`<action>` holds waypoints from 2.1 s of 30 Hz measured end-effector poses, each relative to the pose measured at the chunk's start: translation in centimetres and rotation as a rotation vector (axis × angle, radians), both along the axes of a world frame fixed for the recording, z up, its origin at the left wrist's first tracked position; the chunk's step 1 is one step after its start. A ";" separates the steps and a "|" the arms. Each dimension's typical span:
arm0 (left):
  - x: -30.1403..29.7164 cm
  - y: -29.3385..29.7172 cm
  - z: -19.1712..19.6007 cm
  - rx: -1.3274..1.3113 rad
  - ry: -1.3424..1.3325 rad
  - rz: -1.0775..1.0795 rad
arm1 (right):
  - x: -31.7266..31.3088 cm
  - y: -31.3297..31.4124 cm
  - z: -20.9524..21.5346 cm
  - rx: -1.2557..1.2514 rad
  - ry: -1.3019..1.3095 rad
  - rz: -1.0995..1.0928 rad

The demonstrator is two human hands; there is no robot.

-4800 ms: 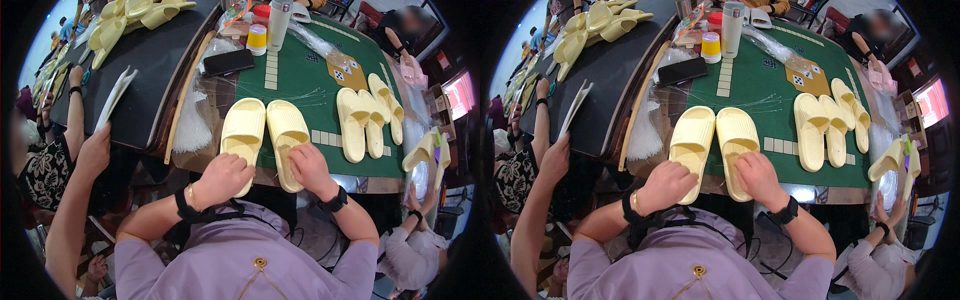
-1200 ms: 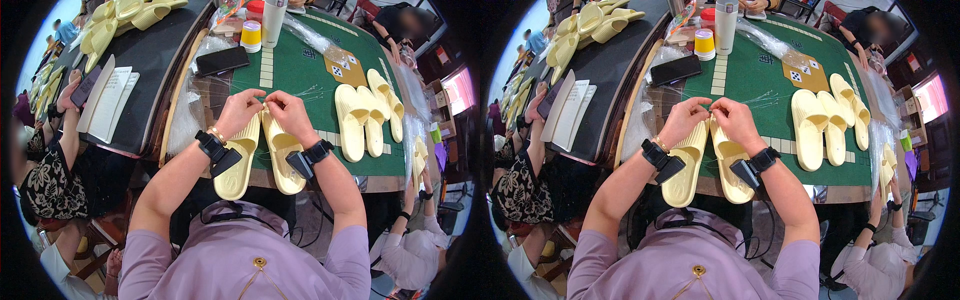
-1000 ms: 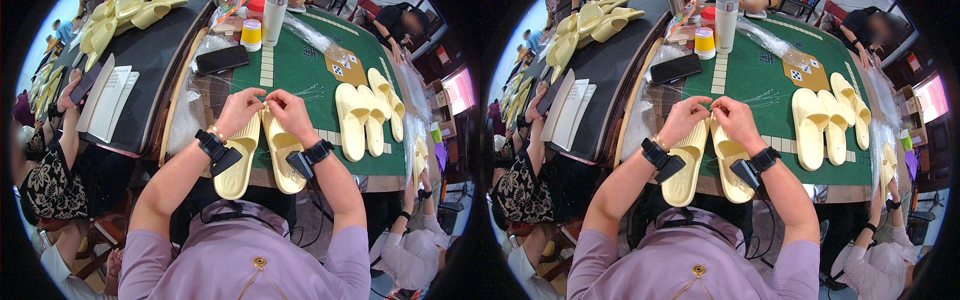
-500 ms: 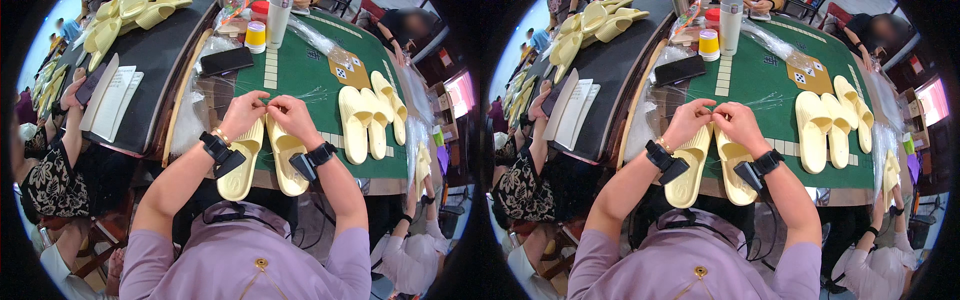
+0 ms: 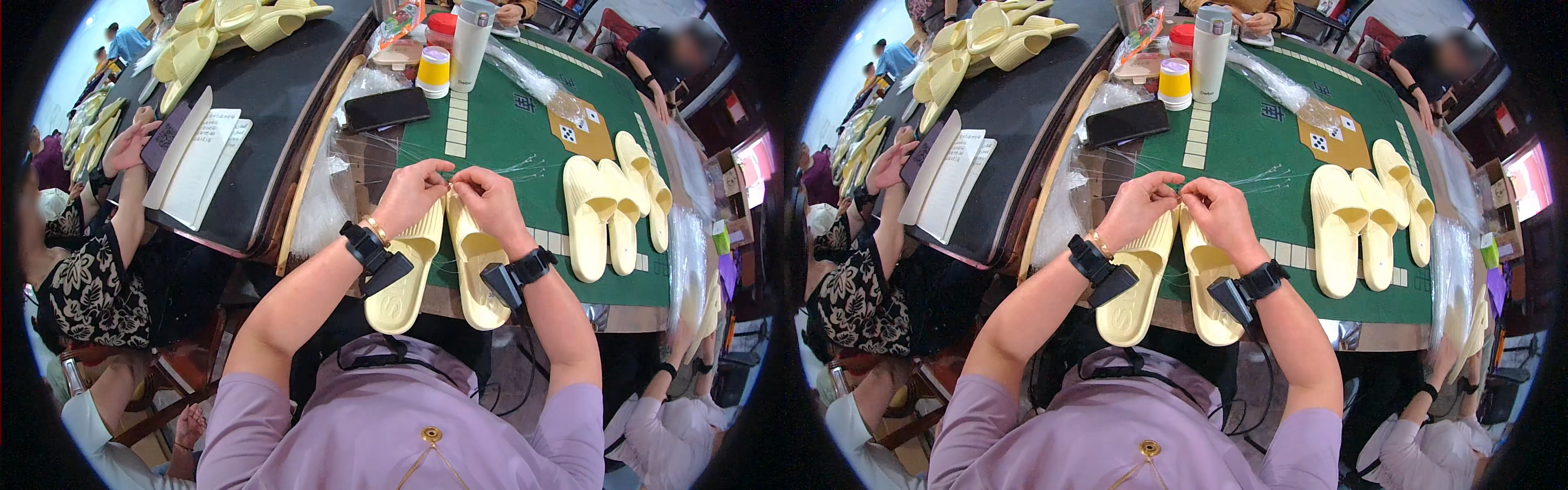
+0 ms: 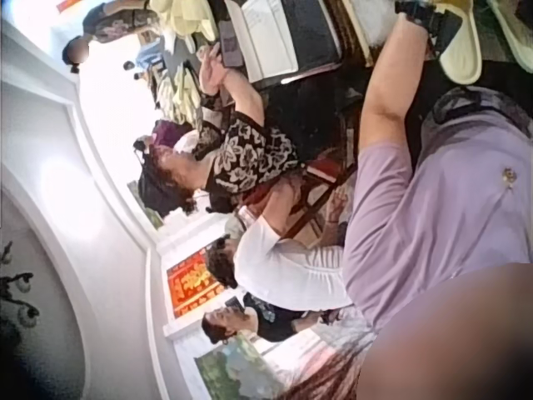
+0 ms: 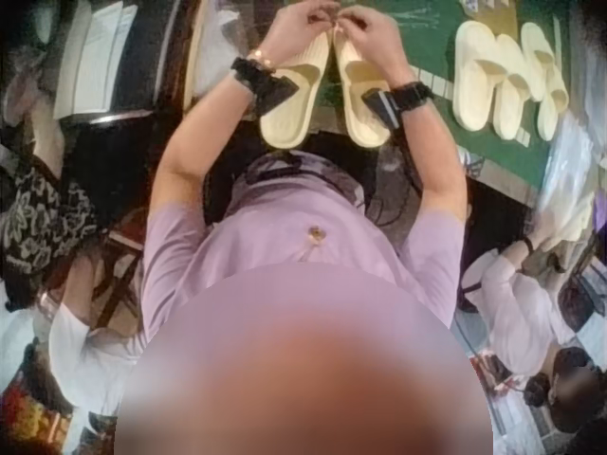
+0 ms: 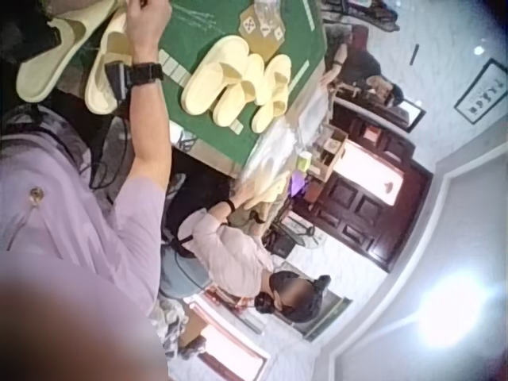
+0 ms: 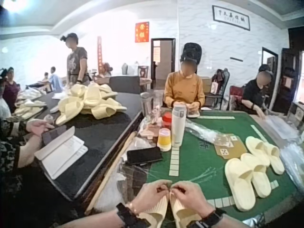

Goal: Trimming loose threads and inspecting yellow, white, and black slippers at a production table.

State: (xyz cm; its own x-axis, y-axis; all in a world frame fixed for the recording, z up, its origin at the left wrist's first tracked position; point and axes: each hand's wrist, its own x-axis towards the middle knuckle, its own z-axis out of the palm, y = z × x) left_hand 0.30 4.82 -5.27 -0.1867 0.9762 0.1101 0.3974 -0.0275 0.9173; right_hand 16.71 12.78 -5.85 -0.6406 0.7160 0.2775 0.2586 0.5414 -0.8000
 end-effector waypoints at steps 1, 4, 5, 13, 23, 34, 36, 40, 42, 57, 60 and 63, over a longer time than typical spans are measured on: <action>0.0 0.0 0.1 0.001 -0.016 0.008 | 0.0 -0.1 0.1 -0.019 0.006 -0.022; -0.1 -0.1 0.0 0.000 -0.040 0.023 | -0.1 -0.6 0.8 -0.091 0.031 -0.074; -0.2 -0.1 -0.1 -0.002 -0.047 0.030 | -0.2 -0.8 1.0 -0.144 0.051 -0.104; 0.1 0.0 0.0 0.004 -0.048 0.017 | 0.1 -0.3 0.4 0.084 0.051 -0.099; -0.4 -0.3 -0.9 0.110 -0.095 0.015 | -0.8 -0.4 0.4 0.118 0.018 -0.034; 0.3 -0.2 -0.8 0.130 -0.013 0.026 | -0.1 -0.4 0.4 0.040 -0.021 -0.066; 0.1 -0.1 -0.8 0.142 -0.074 0.064 | -0.3 -0.9 0.7 0.082 0.002 -0.036; 0.1 -0.3 -0.3 0.118 -0.031 0.064 | -0.4 -0.6 0.4 0.126 0.017 -0.029; 0.2 -0.2 0.0 0.121 0.066 0.040 | -0.4 -0.3 0.1 0.159 -0.012 -0.051; 0.4 -0.3 -0.3 0.090 0.052 0.059 | -0.3 -0.6 0.5 0.077 -0.009 -0.051; 0.4 -0.2 -0.7 0.095 0.019 0.062 | -0.3 -0.4 0.4 0.081 -0.014 -0.029; 0.3 -0.3 -0.7 0.095 0.024 0.057 | -0.4 -0.6 0.4 0.054 -0.003 -0.016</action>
State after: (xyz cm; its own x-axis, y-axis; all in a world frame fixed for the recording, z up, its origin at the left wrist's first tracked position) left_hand 0.64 4.50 -5.92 -0.2374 0.9491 0.2070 0.4229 -0.0909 0.9016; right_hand 16.35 12.20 -5.48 -0.6301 0.7104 0.3137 0.2701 0.5792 -0.7691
